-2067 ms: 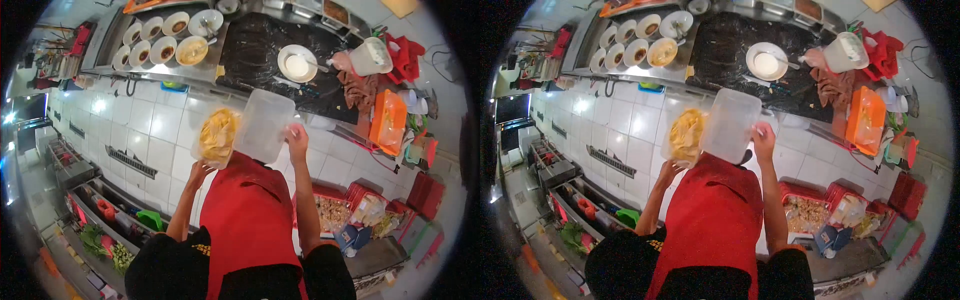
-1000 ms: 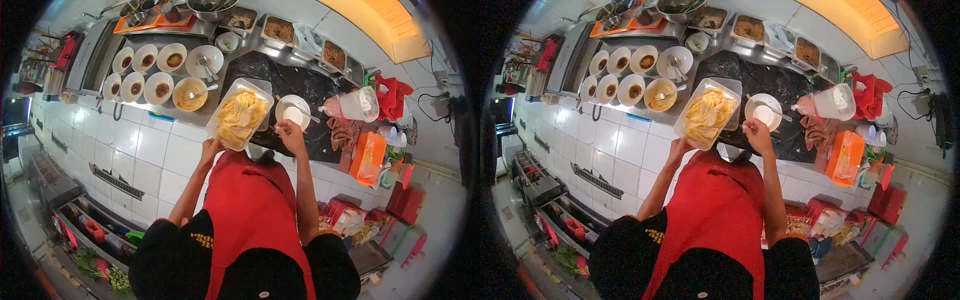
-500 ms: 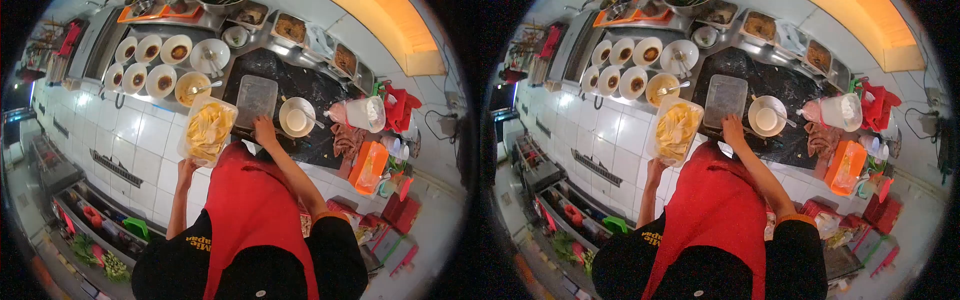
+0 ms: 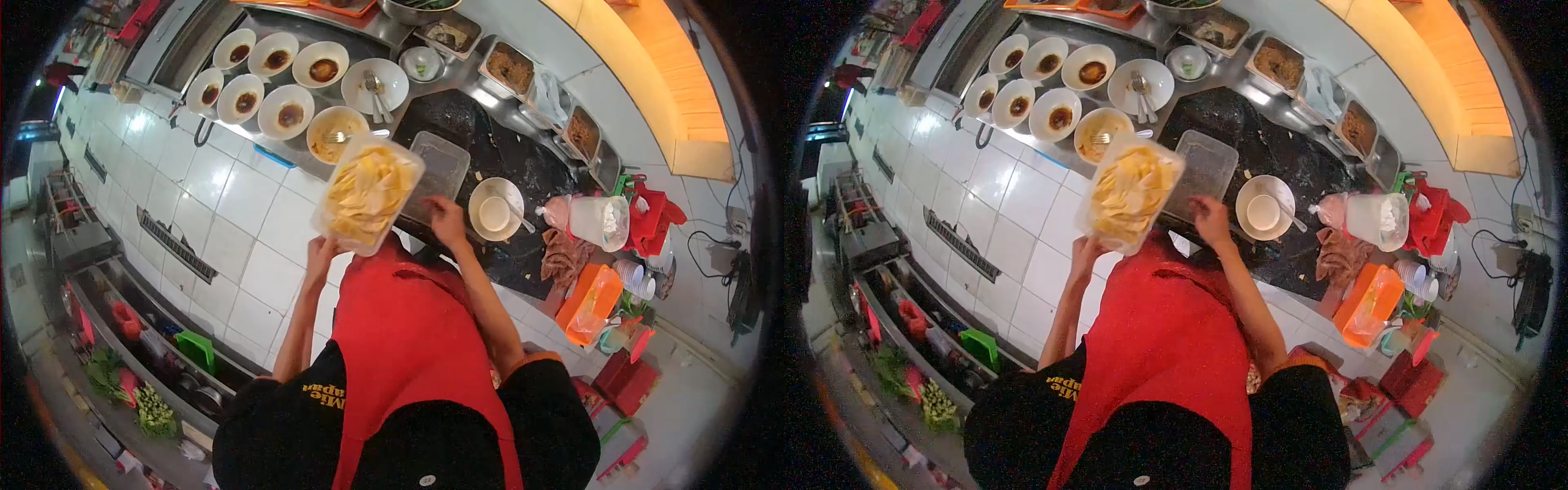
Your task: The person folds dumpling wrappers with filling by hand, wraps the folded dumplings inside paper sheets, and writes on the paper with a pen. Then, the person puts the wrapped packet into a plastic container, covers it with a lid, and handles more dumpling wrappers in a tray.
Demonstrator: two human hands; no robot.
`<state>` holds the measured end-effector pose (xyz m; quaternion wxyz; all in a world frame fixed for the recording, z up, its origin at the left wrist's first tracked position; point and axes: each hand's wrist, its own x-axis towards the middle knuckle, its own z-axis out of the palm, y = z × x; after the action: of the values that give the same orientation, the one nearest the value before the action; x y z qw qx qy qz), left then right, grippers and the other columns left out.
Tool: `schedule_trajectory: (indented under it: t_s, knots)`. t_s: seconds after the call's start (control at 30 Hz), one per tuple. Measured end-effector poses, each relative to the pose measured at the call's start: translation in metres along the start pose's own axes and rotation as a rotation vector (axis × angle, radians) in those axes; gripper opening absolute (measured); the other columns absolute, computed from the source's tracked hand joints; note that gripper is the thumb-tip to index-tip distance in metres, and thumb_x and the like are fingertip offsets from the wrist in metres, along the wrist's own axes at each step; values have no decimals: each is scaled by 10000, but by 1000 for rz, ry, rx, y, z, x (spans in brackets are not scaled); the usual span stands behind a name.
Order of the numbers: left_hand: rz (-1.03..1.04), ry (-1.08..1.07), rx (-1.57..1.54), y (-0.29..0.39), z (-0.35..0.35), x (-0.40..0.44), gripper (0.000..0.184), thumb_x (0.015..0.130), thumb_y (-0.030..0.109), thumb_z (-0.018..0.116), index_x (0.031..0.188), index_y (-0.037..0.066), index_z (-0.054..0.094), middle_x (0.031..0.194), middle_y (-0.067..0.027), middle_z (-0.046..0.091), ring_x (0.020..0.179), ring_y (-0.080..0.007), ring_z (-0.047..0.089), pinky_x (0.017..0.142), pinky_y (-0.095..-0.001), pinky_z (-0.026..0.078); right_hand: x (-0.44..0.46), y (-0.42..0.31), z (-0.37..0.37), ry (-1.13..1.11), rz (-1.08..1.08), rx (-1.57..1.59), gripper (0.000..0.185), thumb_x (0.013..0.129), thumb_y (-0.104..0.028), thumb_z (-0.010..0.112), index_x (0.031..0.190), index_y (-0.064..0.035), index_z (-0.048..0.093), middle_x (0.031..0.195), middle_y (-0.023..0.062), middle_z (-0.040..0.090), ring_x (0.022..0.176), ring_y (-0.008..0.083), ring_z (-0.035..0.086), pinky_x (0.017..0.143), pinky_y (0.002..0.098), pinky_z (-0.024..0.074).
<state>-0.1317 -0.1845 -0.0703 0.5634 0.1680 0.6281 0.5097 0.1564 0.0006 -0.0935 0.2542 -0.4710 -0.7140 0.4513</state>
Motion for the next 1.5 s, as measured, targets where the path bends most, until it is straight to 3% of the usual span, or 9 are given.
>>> schedule_trajectory:
  t_s: [0.07,0.1,0.2,0.5,0.87,0.97,1.03,1.17,1.5]
  knots:
    - [-9,-49,-20,4,30,12,466,1046,286,548,1117,-161,660,1008,-192,745,892,-234,747,815,-335,608,-1,8,-12,238,277,219,147,1008,-111,633,1094,-34,724,973,70,730,802,139,671,751,291,549]
    - [-20,-73,-41,9,48,16,481,1052,310,557,1096,-156,664,982,-171,744,876,-223,745,801,-316,605,2,4,-18,409,96,289,184,1023,-129,627,1151,-12,687,981,32,706,797,87,638,738,266,544]
    - [-141,-192,95,-14,79,49,475,1040,271,533,1195,-172,602,1091,-171,721,962,-241,728,838,-345,597,4,-27,-48,575,215,363,214,1018,-127,638,1186,5,648,996,39,694,814,83,631,732,255,537]
    - [-318,-176,-181,-38,167,79,288,1000,142,553,1012,-116,680,939,-138,727,817,-149,697,692,-259,535,12,-41,-57,505,144,20,198,952,-101,692,1130,-17,671,1051,99,700,889,181,680,801,326,549]
    - [-384,-356,141,-3,117,75,413,1001,273,671,1284,-15,583,1159,-129,679,1032,-240,711,832,-372,608,1,-39,-91,458,73,70,211,921,-79,688,1124,-21,692,995,93,706,826,156,663,714,306,531]
    - [-64,-346,550,13,94,75,364,1006,312,661,1165,-15,682,1030,-116,717,954,-214,698,796,-356,585,-43,-16,-130,591,138,-120,244,970,-214,683,1120,-23,693,980,96,704,853,168,648,785,339,519]
    - [122,-353,622,-67,51,126,392,1001,343,658,1132,-25,694,1002,-116,742,930,-224,712,800,-367,574,-68,-16,-155,691,187,71,148,997,-93,647,1104,4,679,1027,63,707,952,123,655,860,289,531]
    - [12,-517,219,14,104,109,241,970,158,689,1139,-10,652,1005,-96,721,887,-174,709,742,-305,584,-114,-17,-185,813,136,223,110,1005,-89,655,1050,11,662,1008,64,707,846,102,652,788,260,539]
    - [566,-863,587,87,302,99,270,938,229,718,1100,14,698,1041,-104,721,941,-197,708,827,-355,572,-142,13,-178,623,148,157,77,958,-47,673,1025,-13,686,974,56,721,809,106,662,754,275,542]
